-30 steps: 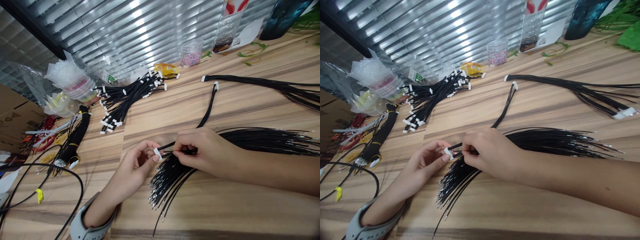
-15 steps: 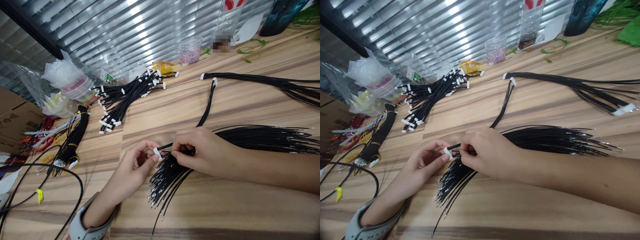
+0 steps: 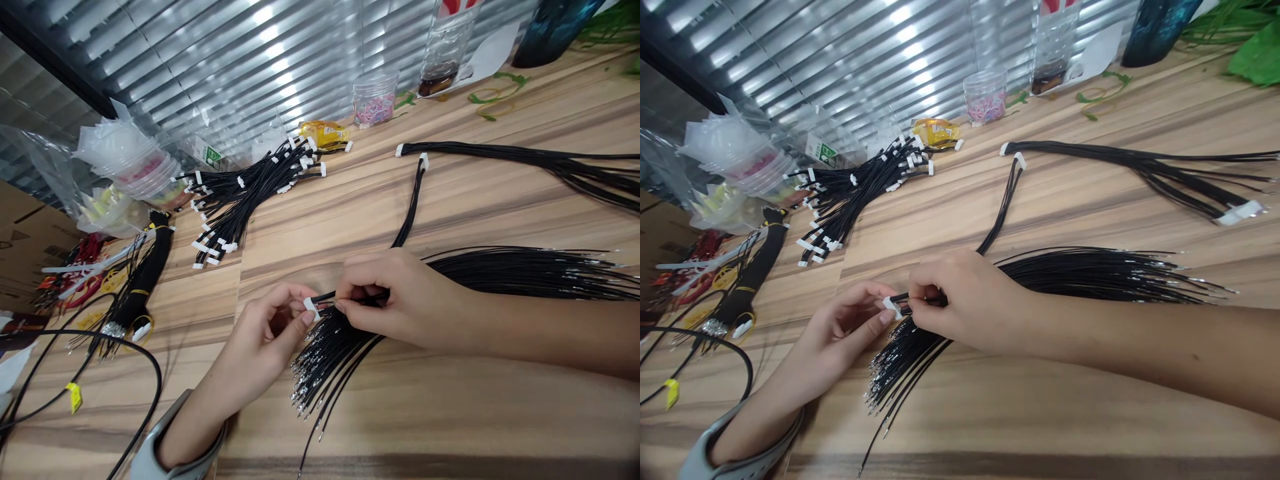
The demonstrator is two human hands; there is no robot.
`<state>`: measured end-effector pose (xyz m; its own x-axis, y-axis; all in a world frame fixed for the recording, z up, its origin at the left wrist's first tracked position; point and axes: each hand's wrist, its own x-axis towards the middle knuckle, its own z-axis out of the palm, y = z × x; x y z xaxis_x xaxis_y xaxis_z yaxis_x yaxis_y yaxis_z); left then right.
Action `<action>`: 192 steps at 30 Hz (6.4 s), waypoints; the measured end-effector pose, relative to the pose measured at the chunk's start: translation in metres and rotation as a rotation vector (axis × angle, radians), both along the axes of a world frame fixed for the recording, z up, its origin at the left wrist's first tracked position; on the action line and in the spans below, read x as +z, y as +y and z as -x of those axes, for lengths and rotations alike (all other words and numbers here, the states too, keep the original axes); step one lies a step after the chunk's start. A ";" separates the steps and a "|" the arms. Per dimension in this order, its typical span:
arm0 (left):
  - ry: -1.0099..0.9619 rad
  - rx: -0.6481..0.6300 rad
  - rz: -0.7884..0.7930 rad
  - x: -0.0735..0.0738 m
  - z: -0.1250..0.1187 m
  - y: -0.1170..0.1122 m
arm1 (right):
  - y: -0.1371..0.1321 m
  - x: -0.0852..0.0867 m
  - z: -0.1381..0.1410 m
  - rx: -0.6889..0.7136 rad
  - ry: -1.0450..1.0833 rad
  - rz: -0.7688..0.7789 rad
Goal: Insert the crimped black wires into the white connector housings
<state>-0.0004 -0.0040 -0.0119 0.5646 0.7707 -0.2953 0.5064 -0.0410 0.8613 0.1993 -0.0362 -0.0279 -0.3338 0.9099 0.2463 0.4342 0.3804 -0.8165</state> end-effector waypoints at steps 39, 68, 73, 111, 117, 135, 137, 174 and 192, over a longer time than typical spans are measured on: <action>-0.158 0.043 0.069 0.000 -0.001 0.010 | 0.000 -0.007 -0.002 0.049 -0.166 -0.092; -0.143 0.129 0.119 0.001 -0.005 0.004 | -0.004 -0.008 -0.002 -0.057 -0.540 -0.858; -0.162 0.144 0.120 0.002 -0.007 0.004 | -0.007 -0.005 0.000 -0.052 -0.565 -0.901; -0.179 0.112 0.094 -0.002 -0.013 -0.007 | -0.003 -0.021 0.002 -0.044 -0.354 -0.766; -0.163 0.118 0.044 -0.001 -0.013 -0.006 | -0.008 -0.006 0.003 -0.022 -0.458 -0.887; -0.100 0.147 -0.011 0.005 0.000 0.012 | -0.014 -0.014 0.003 -0.062 -0.465 -0.592; -0.116 0.115 0.006 0.004 0.000 0.011 | -0.012 -0.014 0.002 -0.093 -0.430 -0.512; -0.141 0.086 0.130 0.001 -0.003 0.001 | -0.004 -0.007 -0.001 0.040 -0.265 -0.310; -0.238 0.070 0.302 0.005 -0.003 0.002 | -0.002 -0.016 -0.001 0.020 -0.424 -0.760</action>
<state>0.0030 -0.0019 -0.0064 0.5938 0.7084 -0.3815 0.2830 0.2599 0.9232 0.1999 -0.0383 -0.0434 -0.5488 0.5424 0.6361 0.6319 0.7674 -0.1092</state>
